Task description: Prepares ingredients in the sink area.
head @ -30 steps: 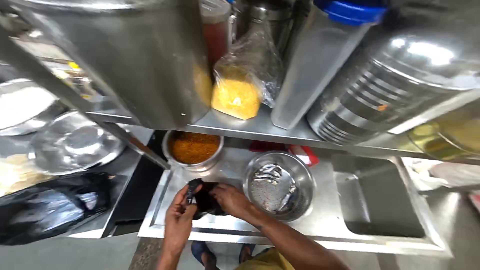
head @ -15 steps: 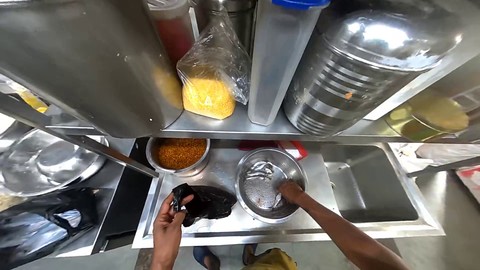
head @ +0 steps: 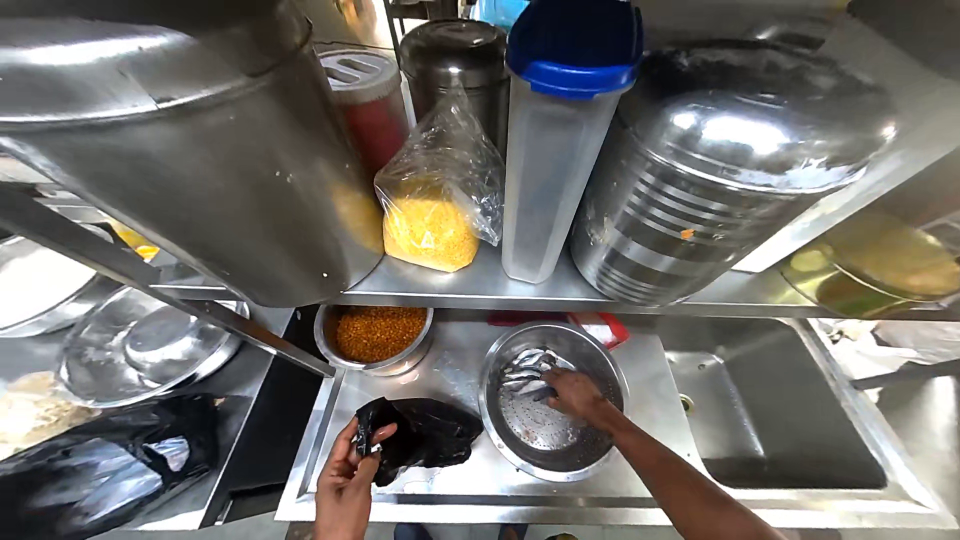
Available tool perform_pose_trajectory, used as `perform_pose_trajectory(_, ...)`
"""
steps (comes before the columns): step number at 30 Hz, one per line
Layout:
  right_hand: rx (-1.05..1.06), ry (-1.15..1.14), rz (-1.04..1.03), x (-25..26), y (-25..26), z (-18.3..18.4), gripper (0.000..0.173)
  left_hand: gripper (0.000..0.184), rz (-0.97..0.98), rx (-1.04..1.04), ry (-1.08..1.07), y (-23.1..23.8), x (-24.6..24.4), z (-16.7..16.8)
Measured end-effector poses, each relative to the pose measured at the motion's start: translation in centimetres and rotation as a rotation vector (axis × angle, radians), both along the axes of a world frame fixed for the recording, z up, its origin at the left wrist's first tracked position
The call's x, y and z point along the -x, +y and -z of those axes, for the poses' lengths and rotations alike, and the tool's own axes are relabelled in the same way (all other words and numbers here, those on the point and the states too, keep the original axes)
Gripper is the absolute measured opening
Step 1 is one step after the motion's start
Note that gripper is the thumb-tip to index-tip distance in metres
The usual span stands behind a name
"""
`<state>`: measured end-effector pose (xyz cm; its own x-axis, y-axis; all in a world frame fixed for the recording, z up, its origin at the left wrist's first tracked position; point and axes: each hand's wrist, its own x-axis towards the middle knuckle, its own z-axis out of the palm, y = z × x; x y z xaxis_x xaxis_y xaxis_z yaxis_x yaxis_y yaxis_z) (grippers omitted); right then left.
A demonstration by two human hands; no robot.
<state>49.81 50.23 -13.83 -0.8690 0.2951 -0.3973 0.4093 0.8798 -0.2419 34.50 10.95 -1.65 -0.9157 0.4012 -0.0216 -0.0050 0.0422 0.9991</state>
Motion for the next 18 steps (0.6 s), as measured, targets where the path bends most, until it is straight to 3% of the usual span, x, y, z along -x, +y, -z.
perform_pose_trajectory(4,-0.056,0.133,0.039,3.4,1.8,1.0,0.048,0.060,0.019,0.004,-0.005,0.1,-0.1,-0.1)
perform_pose_trajectory(7,-0.027,0.079,0.014,5.1,2.7,3.0,0.085,0.060,0.021,0.024,0.001,0.1,-0.2,-0.4)
perform_pose_trajectory(9,-0.014,0.035,0.010,5.3,1.7,3.8,0.097,0.060,0.024,0.024,0.013,0.0,-0.1,-0.6)
perform_pose_trajectory(13,0.013,-0.075,0.057,5.2,-1.2,3.7,0.078,0.060,0.015,0.014,0.001,-0.5,0.1,-0.4)
perform_pose_trajectory(18,0.024,-0.123,0.141,3.4,-4.0,3.4,0.081,0.059,0.002,0.016,0.003,-0.9,0.3,-0.1)
